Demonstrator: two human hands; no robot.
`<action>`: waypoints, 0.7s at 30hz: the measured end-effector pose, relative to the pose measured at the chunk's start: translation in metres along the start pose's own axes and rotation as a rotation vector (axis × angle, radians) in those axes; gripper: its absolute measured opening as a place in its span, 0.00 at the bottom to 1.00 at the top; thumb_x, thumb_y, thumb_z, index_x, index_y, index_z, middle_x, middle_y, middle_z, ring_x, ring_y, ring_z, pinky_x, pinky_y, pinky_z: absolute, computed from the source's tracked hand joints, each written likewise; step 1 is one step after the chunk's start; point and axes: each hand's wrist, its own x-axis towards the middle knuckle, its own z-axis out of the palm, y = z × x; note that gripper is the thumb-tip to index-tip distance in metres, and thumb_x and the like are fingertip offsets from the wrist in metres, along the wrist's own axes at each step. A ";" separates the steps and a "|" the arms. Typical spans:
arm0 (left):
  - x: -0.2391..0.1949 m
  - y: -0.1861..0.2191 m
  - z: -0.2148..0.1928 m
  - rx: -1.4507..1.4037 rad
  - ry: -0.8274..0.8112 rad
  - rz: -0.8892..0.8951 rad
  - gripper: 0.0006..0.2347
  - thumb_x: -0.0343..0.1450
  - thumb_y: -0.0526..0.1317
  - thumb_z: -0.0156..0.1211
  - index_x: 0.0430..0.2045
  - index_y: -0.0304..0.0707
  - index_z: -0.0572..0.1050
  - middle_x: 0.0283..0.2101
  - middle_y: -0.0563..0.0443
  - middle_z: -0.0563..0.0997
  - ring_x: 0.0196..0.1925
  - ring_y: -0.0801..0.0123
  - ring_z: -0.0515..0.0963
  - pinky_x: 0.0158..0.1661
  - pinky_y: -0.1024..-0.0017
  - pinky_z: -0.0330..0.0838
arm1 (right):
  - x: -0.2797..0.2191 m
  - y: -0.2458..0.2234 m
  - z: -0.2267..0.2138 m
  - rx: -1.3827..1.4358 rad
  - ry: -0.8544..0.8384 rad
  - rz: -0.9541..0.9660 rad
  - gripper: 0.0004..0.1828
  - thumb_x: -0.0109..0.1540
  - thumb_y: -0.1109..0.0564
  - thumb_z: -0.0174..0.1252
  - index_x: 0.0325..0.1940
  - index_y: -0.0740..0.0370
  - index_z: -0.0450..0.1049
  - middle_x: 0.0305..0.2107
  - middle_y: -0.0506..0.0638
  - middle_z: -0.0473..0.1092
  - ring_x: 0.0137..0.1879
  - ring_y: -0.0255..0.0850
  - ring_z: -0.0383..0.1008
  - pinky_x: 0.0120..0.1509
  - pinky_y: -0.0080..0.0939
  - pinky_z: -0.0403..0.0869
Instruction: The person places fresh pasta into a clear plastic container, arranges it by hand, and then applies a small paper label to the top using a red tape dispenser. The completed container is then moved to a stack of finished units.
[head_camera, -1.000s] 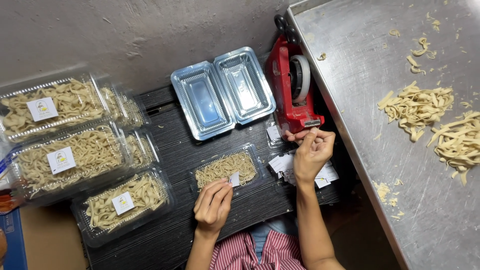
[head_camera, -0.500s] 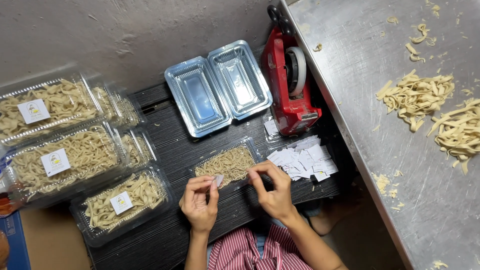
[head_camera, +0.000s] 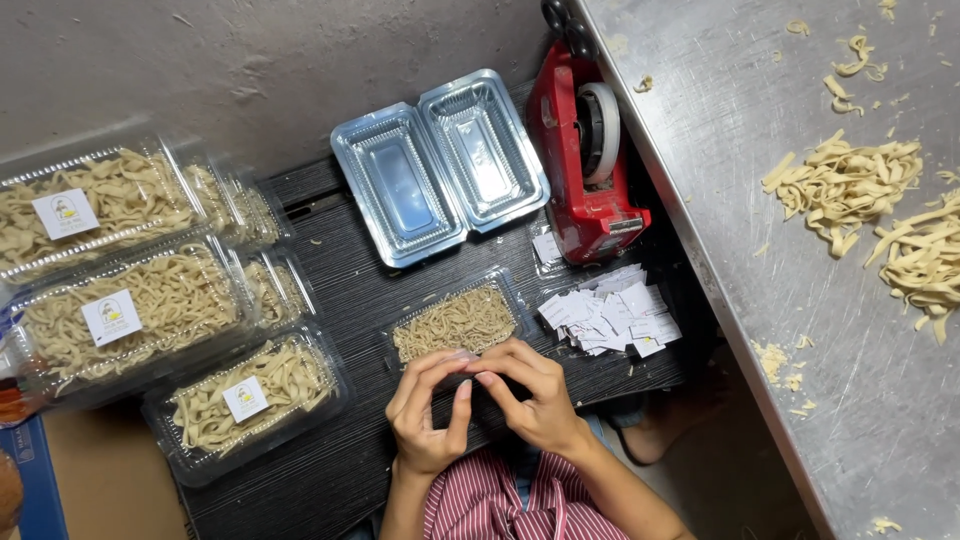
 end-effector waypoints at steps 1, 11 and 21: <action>0.001 0.001 0.000 0.004 0.005 0.000 0.07 0.64 0.32 0.49 0.30 0.26 0.72 0.34 0.40 0.75 0.38 0.60 0.77 0.42 0.72 0.75 | -0.001 0.001 -0.001 0.003 -0.005 -0.003 0.08 0.59 0.60 0.48 0.37 0.65 0.72 0.30 0.53 0.69 0.37 0.40 0.70 0.44 0.34 0.70; 0.002 0.009 -0.003 0.004 -0.021 0.003 0.03 0.65 0.31 0.54 0.27 0.29 0.71 0.32 0.43 0.75 0.36 0.62 0.76 0.39 0.72 0.74 | -0.002 -0.007 -0.007 -0.140 -0.034 -0.073 0.12 0.61 0.58 0.42 0.35 0.65 0.71 0.29 0.53 0.68 0.35 0.41 0.68 0.42 0.37 0.65; -0.002 0.014 0.003 -0.012 0.063 -0.008 0.02 0.66 0.31 0.52 0.26 0.30 0.71 0.32 0.43 0.75 0.38 0.60 0.76 0.43 0.70 0.73 | -0.006 -0.015 -0.007 -0.174 0.001 -0.018 0.11 0.61 0.60 0.43 0.39 0.63 0.72 0.31 0.52 0.67 0.38 0.40 0.68 0.45 0.34 0.68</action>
